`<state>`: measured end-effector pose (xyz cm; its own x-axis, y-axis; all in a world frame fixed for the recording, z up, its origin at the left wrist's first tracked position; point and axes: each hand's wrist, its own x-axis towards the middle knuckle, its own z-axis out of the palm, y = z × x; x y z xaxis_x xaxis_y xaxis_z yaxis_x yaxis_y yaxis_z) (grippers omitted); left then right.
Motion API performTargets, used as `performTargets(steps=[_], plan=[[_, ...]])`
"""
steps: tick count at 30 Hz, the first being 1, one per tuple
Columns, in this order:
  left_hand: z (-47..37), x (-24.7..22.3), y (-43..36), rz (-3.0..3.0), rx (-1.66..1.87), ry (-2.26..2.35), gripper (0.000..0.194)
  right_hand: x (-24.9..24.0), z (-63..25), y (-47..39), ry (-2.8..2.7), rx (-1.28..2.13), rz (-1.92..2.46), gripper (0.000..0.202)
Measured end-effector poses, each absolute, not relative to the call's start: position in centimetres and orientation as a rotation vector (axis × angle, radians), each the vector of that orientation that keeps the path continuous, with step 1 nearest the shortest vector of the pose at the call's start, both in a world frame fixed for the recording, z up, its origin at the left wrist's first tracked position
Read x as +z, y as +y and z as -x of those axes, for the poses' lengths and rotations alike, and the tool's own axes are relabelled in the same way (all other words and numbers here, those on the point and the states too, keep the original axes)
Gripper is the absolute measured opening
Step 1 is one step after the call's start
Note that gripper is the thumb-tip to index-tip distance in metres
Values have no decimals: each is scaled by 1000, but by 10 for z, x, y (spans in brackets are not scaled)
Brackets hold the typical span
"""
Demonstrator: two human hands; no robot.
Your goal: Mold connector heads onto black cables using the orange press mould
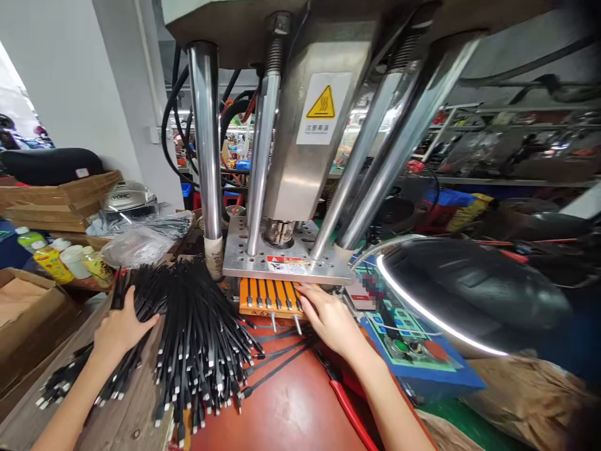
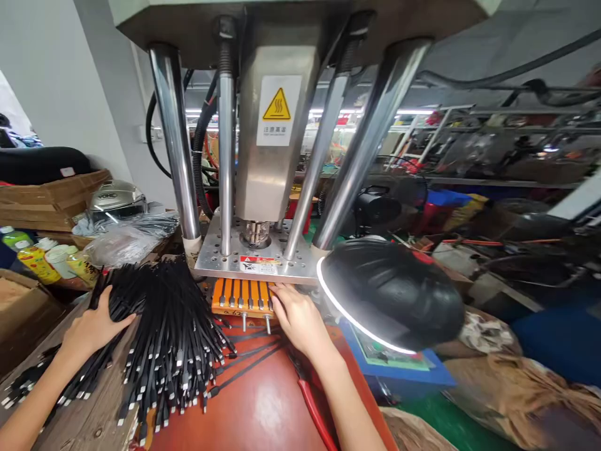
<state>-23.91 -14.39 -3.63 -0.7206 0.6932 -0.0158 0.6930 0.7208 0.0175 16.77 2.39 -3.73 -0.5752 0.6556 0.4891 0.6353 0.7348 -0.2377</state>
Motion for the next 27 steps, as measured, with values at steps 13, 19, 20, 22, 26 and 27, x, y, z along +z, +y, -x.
performTargets(steps=[13, 19, 20, 22, 26, 27], plan=[[277, -23, -155, -1353, 52, 2782, 74, -75, -180, 42, -2358, -146, 889, 47], [269, -22, -158, -1387, 48, 2741, 83, -74, -178, 40, -2351, -187, 899, 47], [266, -22, -159, -1392, 38, 2737, 87, -75, -178, 41, -2353, -203, 885, 48], [262, -22, -160, -1397, 13, 2738, 94, -75, -179, 43, -2352, -245, 844, 49], [255, -24, -162, -1389, -22, 2753, 95, -64, -178, 42, -2316, -345, 716, 49], [256, -24, -162, -1389, -23, 2754, 93, -59, -175, 38, -2292, -363, 706, 47]])
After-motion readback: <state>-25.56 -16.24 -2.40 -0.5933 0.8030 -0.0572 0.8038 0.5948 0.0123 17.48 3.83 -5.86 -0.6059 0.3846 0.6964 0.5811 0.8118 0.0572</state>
